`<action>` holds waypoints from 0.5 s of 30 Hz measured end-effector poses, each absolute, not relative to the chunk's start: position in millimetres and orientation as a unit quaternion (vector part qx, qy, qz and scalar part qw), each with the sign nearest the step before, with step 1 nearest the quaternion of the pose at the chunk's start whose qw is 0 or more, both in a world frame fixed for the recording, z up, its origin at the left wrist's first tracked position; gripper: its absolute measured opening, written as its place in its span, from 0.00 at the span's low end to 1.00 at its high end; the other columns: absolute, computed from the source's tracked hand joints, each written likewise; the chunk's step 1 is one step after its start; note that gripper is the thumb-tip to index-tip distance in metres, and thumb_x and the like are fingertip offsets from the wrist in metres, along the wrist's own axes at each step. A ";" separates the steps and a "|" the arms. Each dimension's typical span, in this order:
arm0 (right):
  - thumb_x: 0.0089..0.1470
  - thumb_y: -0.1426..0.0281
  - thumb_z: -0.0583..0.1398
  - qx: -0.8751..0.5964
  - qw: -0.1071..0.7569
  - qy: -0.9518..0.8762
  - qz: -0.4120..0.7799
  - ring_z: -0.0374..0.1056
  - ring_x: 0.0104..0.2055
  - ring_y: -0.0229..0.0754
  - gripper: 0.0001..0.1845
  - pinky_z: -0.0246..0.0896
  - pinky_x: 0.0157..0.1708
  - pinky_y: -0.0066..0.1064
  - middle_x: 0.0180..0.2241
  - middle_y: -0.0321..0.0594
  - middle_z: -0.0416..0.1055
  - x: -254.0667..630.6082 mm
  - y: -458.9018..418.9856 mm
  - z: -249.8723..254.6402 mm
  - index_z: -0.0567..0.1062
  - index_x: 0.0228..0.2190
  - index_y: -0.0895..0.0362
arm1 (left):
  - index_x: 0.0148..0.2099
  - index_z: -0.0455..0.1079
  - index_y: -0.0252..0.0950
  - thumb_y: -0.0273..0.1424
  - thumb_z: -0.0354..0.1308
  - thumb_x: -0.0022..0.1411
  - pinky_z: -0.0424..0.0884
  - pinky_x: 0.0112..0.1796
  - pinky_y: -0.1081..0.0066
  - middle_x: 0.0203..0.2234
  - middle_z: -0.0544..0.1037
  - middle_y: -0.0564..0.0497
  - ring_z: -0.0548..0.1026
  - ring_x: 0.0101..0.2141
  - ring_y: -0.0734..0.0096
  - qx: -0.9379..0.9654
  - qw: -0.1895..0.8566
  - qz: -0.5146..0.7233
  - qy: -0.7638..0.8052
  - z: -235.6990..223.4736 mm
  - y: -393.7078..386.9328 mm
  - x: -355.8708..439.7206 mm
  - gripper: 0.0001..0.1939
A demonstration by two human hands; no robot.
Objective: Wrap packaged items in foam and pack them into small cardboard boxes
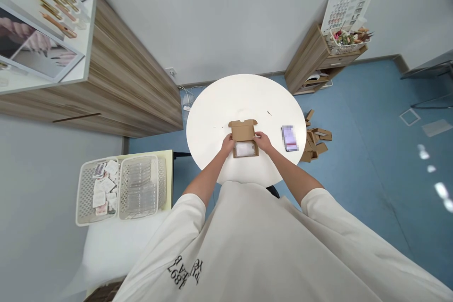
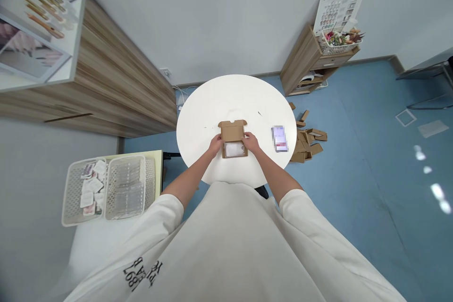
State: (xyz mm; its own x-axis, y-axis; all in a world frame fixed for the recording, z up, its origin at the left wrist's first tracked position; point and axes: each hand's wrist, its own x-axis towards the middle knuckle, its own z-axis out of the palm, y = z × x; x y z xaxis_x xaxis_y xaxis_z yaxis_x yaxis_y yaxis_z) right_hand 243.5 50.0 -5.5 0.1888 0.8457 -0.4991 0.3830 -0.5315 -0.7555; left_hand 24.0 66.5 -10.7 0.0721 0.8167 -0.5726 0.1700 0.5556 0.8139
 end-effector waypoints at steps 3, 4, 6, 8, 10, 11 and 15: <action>0.52 0.61 0.62 -0.722 0.257 -0.408 0.497 0.69 0.50 0.45 0.22 0.63 0.53 0.37 0.53 0.43 0.73 242.0 48.6 1.3 0.74 0.48 0.53 | 0.52 0.67 0.38 0.31 0.64 0.54 0.68 0.51 0.62 0.54 0.75 0.43 0.73 0.53 0.56 0.367 0.604 0.260 0.658 -10.8 66.8 23.3 0.23; 0.52 0.59 0.62 -0.717 0.264 -0.401 0.505 0.69 0.50 0.45 0.21 0.63 0.53 0.37 0.52 0.43 0.73 242.0 48.2 3.9 0.75 0.47 0.53 | 0.51 0.67 0.38 0.33 0.64 0.55 0.68 0.51 0.62 0.53 0.75 0.43 0.73 0.53 0.56 0.363 0.601 0.258 0.664 -10.9 67.0 22.4 0.21; 0.54 0.55 0.61 -0.713 0.277 -0.382 0.519 0.69 0.49 0.46 0.20 0.63 0.51 0.36 0.49 0.44 0.75 242.9 47.9 9.1 0.76 0.43 0.54 | 0.47 0.68 0.38 0.40 0.62 0.60 0.68 0.50 0.62 0.51 0.76 0.43 0.74 0.51 0.57 0.361 0.598 0.256 0.668 -10.5 67.9 19.9 0.16; 0.56 0.51 0.58 -0.712 0.290 -0.354 0.533 0.69 0.49 0.47 0.22 0.62 0.50 0.36 0.48 0.44 0.76 244.8 48.4 13.2 0.77 0.40 0.55 | 0.44 0.68 0.39 0.49 0.56 0.64 0.68 0.49 0.62 0.51 0.76 0.43 0.74 0.50 0.57 0.350 0.602 0.254 0.671 -9.3 69.7 16.7 0.18; 0.57 0.47 0.55 -0.710 0.299 -0.319 0.552 0.69 0.49 0.48 0.25 0.62 0.49 0.36 0.49 0.44 0.75 247.2 49.7 15.9 0.78 0.39 0.55 | 0.42 0.68 0.38 0.55 0.49 0.67 0.69 0.46 0.62 0.52 0.75 0.42 0.75 0.49 0.57 0.329 0.614 0.254 0.671 -7.3 72.4 13.3 0.24; 0.58 0.46 0.54 -0.705 0.304 -0.302 0.565 0.69 0.50 0.48 0.27 0.62 0.49 0.36 0.50 0.44 0.75 248.3 50.6 17.0 0.79 0.38 0.55 | 0.41 0.69 0.38 0.57 0.46 0.67 0.69 0.45 0.62 0.52 0.76 0.42 0.75 0.49 0.57 0.318 0.621 0.256 0.669 -6.1 73.9 11.6 0.27; 0.60 0.42 0.47 -0.679 0.327 -0.250 0.608 0.70 0.50 0.48 0.33 0.63 0.47 0.37 0.52 0.43 0.75 250.1 54.2 21.1 0.78 0.43 0.53 | 0.45 0.68 0.39 0.61 0.37 0.67 0.69 0.43 0.63 0.51 0.76 0.41 0.76 0.47 0.58 0.290 0.638 0.264 0.663 -0.7 79.6 5.4 0.33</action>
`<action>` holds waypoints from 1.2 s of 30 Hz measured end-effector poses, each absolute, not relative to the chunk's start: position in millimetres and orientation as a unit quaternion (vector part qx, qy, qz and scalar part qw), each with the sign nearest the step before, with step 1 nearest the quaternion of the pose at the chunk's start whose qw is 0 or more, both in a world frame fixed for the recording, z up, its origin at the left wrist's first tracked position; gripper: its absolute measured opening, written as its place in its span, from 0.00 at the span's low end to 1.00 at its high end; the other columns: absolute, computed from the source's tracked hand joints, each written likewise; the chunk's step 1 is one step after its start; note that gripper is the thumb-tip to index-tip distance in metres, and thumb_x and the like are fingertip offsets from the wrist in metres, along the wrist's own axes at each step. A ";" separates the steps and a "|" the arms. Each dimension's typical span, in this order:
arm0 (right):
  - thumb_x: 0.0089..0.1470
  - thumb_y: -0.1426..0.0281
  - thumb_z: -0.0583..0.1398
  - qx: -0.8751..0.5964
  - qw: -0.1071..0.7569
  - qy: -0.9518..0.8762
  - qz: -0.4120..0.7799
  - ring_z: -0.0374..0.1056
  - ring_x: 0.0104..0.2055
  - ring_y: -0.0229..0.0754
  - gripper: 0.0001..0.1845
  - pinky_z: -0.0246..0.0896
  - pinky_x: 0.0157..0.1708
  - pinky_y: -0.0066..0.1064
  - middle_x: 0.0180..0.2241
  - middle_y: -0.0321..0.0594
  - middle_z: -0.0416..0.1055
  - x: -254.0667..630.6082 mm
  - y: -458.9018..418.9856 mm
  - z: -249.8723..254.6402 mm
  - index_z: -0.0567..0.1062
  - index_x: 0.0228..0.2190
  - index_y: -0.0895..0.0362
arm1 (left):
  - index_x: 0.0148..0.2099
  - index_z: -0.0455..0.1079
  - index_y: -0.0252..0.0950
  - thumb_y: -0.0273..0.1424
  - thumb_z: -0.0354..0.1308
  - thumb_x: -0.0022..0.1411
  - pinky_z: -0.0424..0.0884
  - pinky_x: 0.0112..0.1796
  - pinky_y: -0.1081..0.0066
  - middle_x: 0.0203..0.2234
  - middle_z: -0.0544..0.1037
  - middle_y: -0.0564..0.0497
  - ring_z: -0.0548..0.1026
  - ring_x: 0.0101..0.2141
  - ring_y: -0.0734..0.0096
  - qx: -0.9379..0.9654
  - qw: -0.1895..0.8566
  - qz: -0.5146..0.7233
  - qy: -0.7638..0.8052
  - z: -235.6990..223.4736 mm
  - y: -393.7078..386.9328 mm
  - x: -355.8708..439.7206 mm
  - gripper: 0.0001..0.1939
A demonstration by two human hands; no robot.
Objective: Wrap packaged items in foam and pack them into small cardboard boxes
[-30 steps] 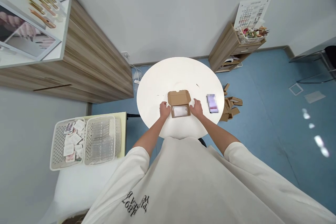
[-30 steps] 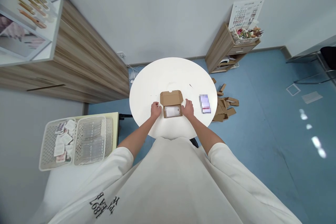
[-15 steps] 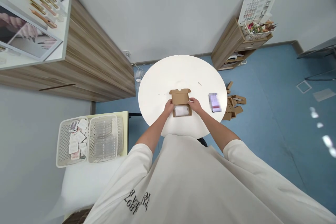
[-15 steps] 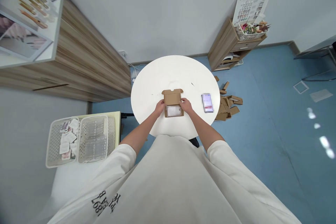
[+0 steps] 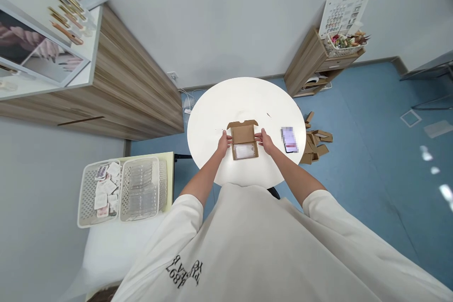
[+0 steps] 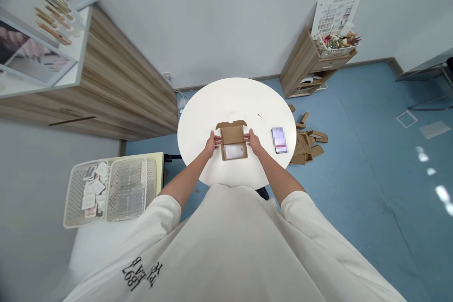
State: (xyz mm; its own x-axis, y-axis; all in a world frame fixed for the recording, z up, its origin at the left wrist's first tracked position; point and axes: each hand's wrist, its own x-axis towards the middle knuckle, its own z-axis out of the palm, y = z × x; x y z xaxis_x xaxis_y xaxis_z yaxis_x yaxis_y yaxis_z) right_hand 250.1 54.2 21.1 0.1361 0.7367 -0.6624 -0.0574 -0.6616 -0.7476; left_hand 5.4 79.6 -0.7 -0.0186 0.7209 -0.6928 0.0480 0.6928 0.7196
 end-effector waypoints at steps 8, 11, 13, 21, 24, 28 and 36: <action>0.60 0.37 0.36 -0.620 0.334 -0.300 0.643 0.71 0.52 0.50 0.44 0.66 0.49 0.40 0.58 0.46 0.70 251.7 58.4 34.6 0.67 0.62 0.48 | 0.57 0.70 0.41 0.66 0.27 0.63 0.70 0.45 0.63 0.53 0.76 0.41 0.76 0.51 0.57 0.335 0.661 0.257 0.620 15.6 82.5 -5.9 0.45; 0.62 0.38 0.38 -0.623 0.312 -0.366 0.616 0.71 0.51 0.49 0.42 0.68 0.48 0.38 0.55 0.45 0.72 250.5 59.8 38.6 0.69 0.60 0.49 | 0.57 0.69 0.42 0.66 0.30 0.63 0.70 0.47 0.63 0.56 0.74 0.42 0.75 0.53 0.58 0.362 0.652 0.261 0.613 18.9 83.5 -7.9 0.44; 0.62 0.39 0.41 -0.633 0.297 -0.389 0.600 0.71 0.51 0.48 0.40 0.68 0.48 0.36 0.54 0.44 0.73 249.5 59.3 39.8 0.71 0.58 0.50 | 0.55 0.70 0.42 0.64 0.38 0.65 0.70 0.48 0.64 0.56 0.74 0.44 0.74 0.54 0.59 0.371 0.643 0.262 0.616 17.5 82.6 -8.9 0.37; 0.58 0.55 0.60 -0.649 0.246 -0.462 0.552 0.69 0.53 0.47 0.23 0.66 0.52 0.38 0.53 0.43 0.73 247.6 27.0 27.6 0.75 0.51 0.52 | 0.48 0.73 0.40 0.35 0.61 0.59 0.71 0.50 0.62 0.49 0.77 0.46 0.74 0.51 0.60 0.460 0.563 0.254 0.638 -3.9 45.6 -15.5 0.14; 0.58 0.59 0.59 -0.663 0.222 -0.507 0.504 0.66 0.57 0.48 0.22 0.63 0.56 0.41 0.57 0.42 0.69 245.8 8.1 16.9 0.73 0.53 0.50 | 0.49 0.73 0.41 0.31 0.59 0.60 0.69 0.53 0.61 0.52 0.75 0.47 0.73 0.53 0.60 0.507 0.513 0.252 0.645 -9.7 25.8 -16.2 0.14; 0.58 0.63 0.59 -0.657 0.201 -0.588 0.426 0.58 0.65 0.49 0.22 0.53 0.65 0.45 0.63 0.43 0.62 246.0 -10.3 0.3 0.73 0.54 0.50 | 0.51 0.73 0.41 0.27 0.57 0.61 0.64 0.59 0.59 0.52 0.73 0.46 0.70 0.56 0.59 0.585 0.455 0.239 0.627 -13.7 6.6 -15.3 0.16; 0.58 0.65 0.59 -0.662 0.124 -0.612 0.414 0.53 0.68 0.53 0.26 0.51 0.65 0.48 0.67 0.47 0.55 252.2 -23.7 -18.4 0.70 0.58 0.52 | 0.58 0.70 0.41 0.26 0.59 0.56 0.58 0.62 0.54 0.58 0.69 0.43 0.65 0.61 0.52 0.605 0.458 0.191 0.623 -18.1 -12.2 -17.1 0.26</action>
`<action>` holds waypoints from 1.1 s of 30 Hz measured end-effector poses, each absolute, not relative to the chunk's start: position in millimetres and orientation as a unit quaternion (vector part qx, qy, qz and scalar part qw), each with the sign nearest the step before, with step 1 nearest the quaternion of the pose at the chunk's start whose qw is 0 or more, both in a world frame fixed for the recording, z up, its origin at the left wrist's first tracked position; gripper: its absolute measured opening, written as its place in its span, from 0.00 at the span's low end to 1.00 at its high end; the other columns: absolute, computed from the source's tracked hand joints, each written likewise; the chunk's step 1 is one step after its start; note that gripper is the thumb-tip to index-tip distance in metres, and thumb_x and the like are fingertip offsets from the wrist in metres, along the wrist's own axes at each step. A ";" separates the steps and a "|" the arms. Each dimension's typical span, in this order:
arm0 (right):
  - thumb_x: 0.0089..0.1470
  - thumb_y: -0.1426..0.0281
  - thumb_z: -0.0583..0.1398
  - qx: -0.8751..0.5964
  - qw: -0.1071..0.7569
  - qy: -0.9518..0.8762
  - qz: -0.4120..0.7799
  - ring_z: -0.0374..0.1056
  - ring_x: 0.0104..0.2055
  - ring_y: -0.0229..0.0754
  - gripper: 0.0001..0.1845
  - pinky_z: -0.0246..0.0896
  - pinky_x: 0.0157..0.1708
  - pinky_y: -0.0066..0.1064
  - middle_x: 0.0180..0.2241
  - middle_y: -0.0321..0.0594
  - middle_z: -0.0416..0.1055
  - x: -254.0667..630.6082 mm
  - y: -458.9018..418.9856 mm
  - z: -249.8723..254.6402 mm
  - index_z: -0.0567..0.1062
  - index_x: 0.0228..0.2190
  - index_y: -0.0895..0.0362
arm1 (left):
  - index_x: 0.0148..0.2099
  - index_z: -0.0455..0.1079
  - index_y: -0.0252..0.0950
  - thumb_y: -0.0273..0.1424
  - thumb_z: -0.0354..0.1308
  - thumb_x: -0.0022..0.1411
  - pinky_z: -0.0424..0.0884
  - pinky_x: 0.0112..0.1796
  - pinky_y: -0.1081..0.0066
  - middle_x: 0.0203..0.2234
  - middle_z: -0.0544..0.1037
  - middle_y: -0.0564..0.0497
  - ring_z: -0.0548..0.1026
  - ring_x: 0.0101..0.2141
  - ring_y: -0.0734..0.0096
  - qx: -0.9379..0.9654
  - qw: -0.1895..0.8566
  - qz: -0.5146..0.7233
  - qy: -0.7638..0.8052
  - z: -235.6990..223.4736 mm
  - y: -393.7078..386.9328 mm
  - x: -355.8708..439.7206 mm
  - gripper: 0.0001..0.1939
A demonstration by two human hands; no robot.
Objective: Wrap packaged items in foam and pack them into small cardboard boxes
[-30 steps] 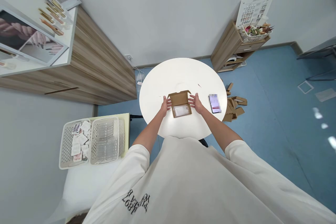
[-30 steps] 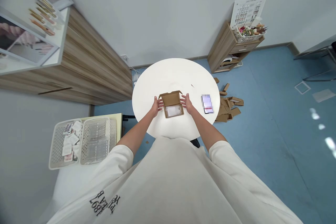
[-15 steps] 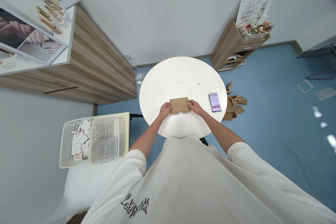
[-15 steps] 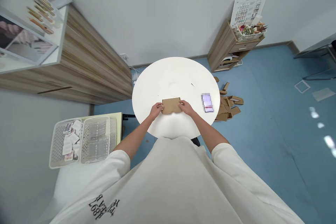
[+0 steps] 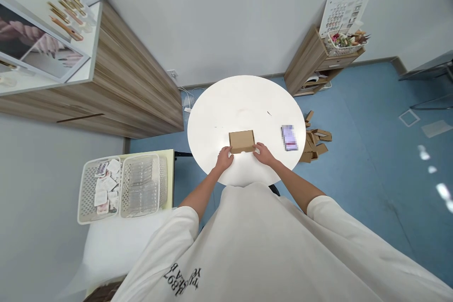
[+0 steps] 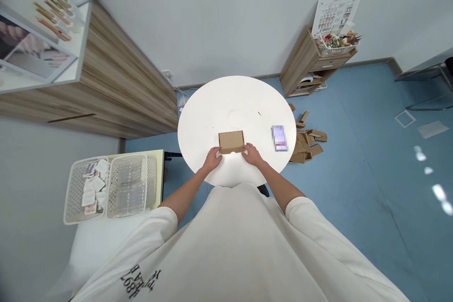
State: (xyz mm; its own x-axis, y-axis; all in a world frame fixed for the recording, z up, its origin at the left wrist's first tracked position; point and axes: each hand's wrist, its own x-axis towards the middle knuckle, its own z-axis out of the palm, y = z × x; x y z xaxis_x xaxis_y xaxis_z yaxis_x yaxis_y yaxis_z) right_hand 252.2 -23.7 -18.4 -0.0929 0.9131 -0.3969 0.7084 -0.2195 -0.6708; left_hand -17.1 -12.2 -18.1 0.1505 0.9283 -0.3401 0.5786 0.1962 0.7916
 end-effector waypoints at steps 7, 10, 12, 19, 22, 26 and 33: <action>0.57 0.66 0.59 -0.667 0.144 -0.596 0.424 0.60 0.63 0.51 0.26 0.56 0.63 0.47 0.62 0.44 0.65 250.1 -26.3 -16.6 0.71 0.57 0.51 | 0.61 0.65 0.41 0.25 0.60 0.52 0.61 0.60 0.54 0.58 0.71 0.43 0.68 0.59 0.53 0.574 0.485 0.230 0.618 -19.9 -14.9 -13.4 0.32; 0.57 0.65 0.58 -0.669 0.150 -0.587 0.431 0.63 0.61 0.51 0.25 0.57 0.61 0.46 0.59 0.43 0.69 246.1 -24.6 -11.9 0.71 0.56 0.51 | 0.61 0.64 0.41 0.26 0.61 0.52 0.62 0.59 0.53 0.56 0.72 0.43 0.69 0.57 0.52 0.581 0.485 0.231 0.611 -16.7 -14.0 -9.2 0.33; 0.57 0.65 0.58 -0.670 0.159 -0.584 0.429 0.64 0.60 0.50 0.24 0.58 0.61 0.45 0.57 0.42 0.70 244.3 -22.7 -7.8 0.72 0.55 0.51 | 0.61 0.65 0.41 0.26 0.61 0.51 0.62 0.59 0.54 0.56 0.73 0.43 0.69 0.57 0.52 0.572 0.484 0.237 0.619 -12.4 -13.2 -7.0 0.33; 0.60 0.60 0.57 -0.677 0.201 -0.589 0.394 0.63 0.60 0.50 0.24 0.57 0.61 0.46 0.58 0.42 0.68 240.4 -10.1 12.6 0.69 0.57 0.49 | 0.62 0.63 0.42 0.27 0.61 0.55 0.65 0.56 0.59 0.54 0.72 0.43 0.69 0.56 0.56 0.565 0.453 0.266 0.636 6.3 -3.9 -3.9 0.32; 0.61 0.57 0.56 -0.672 0.214 -0.591 0.393 0.63 0.60 0.50 0.25 0.56 0.62 0.45 0.58 0.43 0.68 236.5 -4.2 22.4 0.69 0.57 0.49 | 0.62 0.62 0.40 0.27 0.60 0.57 0.67 0.54 0.61 0.54 0.71 0.42 0.70 0.55 0.57 0.557 0.449 0.277 0.641 14.7 2.6 -2.2 0.31; 0.62 0.54 0.56 -0.662 0.238 -0.580 0.410 0.64 0.60 0.49 0.27 0.60 0.60 0.42 0.59 0.45 0.67 231.0 1.1 32.0 0.68 0.58 0.51 | 0.60 0.64 0.40 0.27 0.61 0.57 0.67 0.54 0.61 0.53 0.71 0.42 0.69 0.55 0.56 0.548 0.443 0.292 0.647 26.5 9.3 1.3 0.29; 0.60 0.59 0.57 -0.661 0.256 -0.576 0.408 0.65 0.58 0.48 0.27 0.62 0.58 0.42 0.59 0.44 0.67 228.9 11.1 36.5 0.67 0.59 0.50 | 0.62 0.62 0.38 0.24 0.61 0.56 0.67 0.55 0.61 0.56 0.68 0.40 0.71 0.54 0.56 0.524 0.448 0.291 0.664 36.7 16.7 5.3 0.31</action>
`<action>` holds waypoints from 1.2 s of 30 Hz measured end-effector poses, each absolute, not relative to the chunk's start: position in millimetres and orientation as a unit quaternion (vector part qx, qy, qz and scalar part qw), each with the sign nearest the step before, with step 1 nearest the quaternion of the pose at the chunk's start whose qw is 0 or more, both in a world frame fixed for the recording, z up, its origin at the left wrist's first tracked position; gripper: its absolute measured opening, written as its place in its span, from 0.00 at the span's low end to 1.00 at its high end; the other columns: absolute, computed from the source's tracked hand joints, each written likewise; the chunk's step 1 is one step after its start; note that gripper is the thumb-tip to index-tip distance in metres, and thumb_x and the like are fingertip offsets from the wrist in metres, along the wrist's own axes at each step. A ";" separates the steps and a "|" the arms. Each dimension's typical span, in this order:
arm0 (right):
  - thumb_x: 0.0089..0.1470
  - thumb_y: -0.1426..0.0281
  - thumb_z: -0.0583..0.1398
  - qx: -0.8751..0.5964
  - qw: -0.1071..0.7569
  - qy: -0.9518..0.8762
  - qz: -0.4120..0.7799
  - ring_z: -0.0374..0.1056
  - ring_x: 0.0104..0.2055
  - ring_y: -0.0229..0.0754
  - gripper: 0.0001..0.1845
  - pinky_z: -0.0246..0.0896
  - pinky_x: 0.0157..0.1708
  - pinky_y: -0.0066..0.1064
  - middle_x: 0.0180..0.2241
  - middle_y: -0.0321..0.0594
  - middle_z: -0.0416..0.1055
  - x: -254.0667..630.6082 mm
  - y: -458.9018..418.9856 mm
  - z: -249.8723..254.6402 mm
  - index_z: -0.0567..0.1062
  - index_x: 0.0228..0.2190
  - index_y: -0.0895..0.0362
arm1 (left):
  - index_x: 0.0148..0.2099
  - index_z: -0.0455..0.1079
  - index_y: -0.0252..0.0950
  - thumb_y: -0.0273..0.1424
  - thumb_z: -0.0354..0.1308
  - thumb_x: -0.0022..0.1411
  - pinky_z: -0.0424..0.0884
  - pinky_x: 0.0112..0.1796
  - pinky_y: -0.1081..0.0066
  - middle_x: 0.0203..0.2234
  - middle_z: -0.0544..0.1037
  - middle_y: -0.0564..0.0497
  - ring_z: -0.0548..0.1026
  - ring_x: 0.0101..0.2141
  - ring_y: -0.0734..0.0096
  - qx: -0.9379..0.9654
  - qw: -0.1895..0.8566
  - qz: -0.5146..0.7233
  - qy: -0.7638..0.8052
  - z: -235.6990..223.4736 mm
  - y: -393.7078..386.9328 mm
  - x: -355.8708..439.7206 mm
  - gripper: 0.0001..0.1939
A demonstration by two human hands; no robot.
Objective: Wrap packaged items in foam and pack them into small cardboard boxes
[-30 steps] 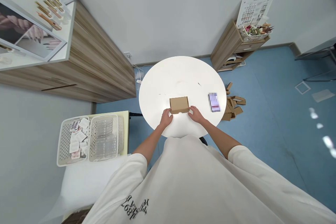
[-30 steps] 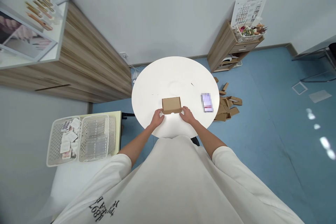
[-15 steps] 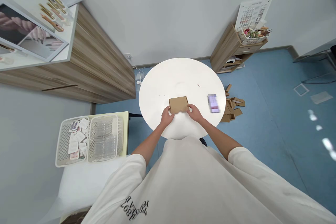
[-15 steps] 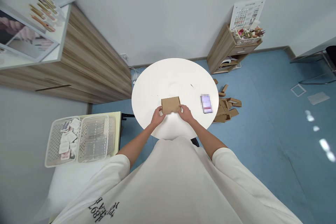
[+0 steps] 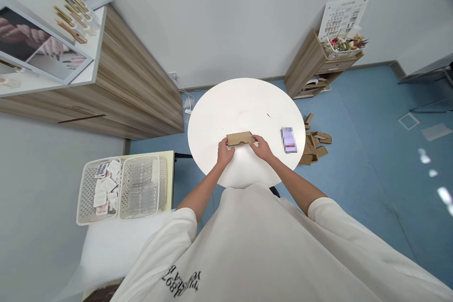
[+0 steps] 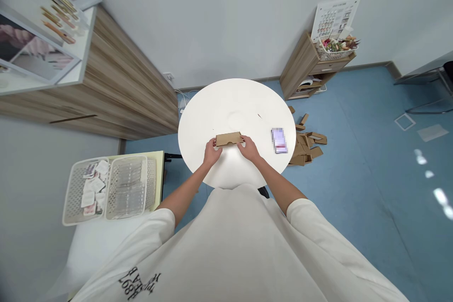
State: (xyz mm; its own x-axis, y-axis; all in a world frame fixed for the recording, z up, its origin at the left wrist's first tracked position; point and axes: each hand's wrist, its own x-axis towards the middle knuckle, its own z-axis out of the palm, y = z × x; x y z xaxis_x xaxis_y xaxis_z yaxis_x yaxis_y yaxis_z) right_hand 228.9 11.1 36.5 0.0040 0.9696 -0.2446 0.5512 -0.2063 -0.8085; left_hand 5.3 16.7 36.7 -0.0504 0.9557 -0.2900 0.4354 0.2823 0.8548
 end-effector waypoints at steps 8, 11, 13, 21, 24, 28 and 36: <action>0.58 0.71 0.55 -0.653 0.272 -0.587 0.393 0.68 0.55 0.46 0.26 0.65 0.57 0.44 0.58 0.43 0.69 231.8 30.4 29.3 0.69 0.58 0.51 | 0.62 0.65 0.37 0.19 0.56 0.60 0.68 0.55 0.62 0.54 0.69 0.41 0.72 0.52 0.59 0.551 0.415 0.244 0.682 28.3 33.3 2.7 0.28; 0.57 0.74 0.55 -0.649 0.282 -0.597 0.379 0.69 0.53 0.46 0.26 0.66 0.56 0.44 0.55 0.43 0.71 233.3 41.0 24.9 0.71 0.57 0.52 | 0.61 0.67 0.36 0.16 0.53 0.61 0.68 0.55 0.63 0.54 0.71 0.41 0.74 0.51 0.61 0.560 0.406 0.247 0.678 24.3 43.1 -0.3 0.27; 0.57 0.75 0.56 -0.649 0.282 -0.601 0.372 0.70 0.52 0.46 0.25 0.67 0.55 0.43 0.54 0.43 0.72 233.8 48.2 23.1 0.72 0.56 0.52 | 0.60 0.68 0.35 0.16 0.51 0.62 0.68 0.55 0.61 0.54 0.72 0.41 0.75 0.49 0.62 0.572 0.397 0.248 0.674 22.1 49.6 -2.4 0.26; 0.57 0.77 0.54 -0.650 0.265 -0.620 0.350 0.72 0.49 0.45 0.24 0.67 0.55 0.42 0.51 0.42 0.75 235.2 68.3 23.7 0.75 0.53 0.53 | 0.61 0.69 0.34 0.17 0.52 0.63 0.70 0.55 0.57 0.55 0.73 0.40 0.77 0.47 0.60 0.599 0.372 0.235 0.668 13.6 68.2 -7.7 0.25; 0.58 0.77 0.54 -0.646 0.254 -0.633 0.344 0.72 0.47 0.45 0.23 0.67 0.54 0.41 0.50 0.42 0.75 237.6 74.8 21.7 0.75 0.53 0.53 | 0.61 0.69 0.34 0.18 0.52 0.64 0.70 0.55 0.57 0.56 0.73 0.40 0.77 0.46 0.61 0.609 0.368 0.237 0.662 10.4 72.0 -10.0 0.24; 0.58 0.77 0.53 -0.639 0.230 -0.658 0.327 0.71 0.46 0.45 0.23 0.67 0.52 0.41 0.49 0.44 0.75 239.6 83.1 18.1 0.75 0.52 0.55 | 0.61 0.68 0.34 0.19 0.50 0.64 0.70 0.54 0.58 0.55 0.74 0.41 0.77 0.45 0.62 0.639 0.357 0.237 0.639 7.4 75.8 -15.0 0.25; 0.65 0.64 0.49 -0.589 0.086 -0.769 0.232 0.57 0.64 0.58 0.35 0.56 0.60 0.51 0.70 0.49 0.50 237.5 66.2 12.0 0.52 0.70 0.57 | 0.74 0.46 0.32 0.26 0.51 0.64 0.61 0.60 0.50 0.69 0.57 0.38 0.60 0.64 0.47 0.748 0.267 0.119 0.596 4.5 62.0 -20.0 0.38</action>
State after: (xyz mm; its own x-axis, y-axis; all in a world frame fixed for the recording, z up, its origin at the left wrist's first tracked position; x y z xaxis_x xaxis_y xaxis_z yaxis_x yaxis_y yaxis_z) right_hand 237.5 66.2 12.0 -0.2903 0.9464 -0.1415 0.8671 0.1977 -0.4572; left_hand -20.0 62.0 4.5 0.2614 0.9549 -0.1407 0.8284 -0.1471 0.5405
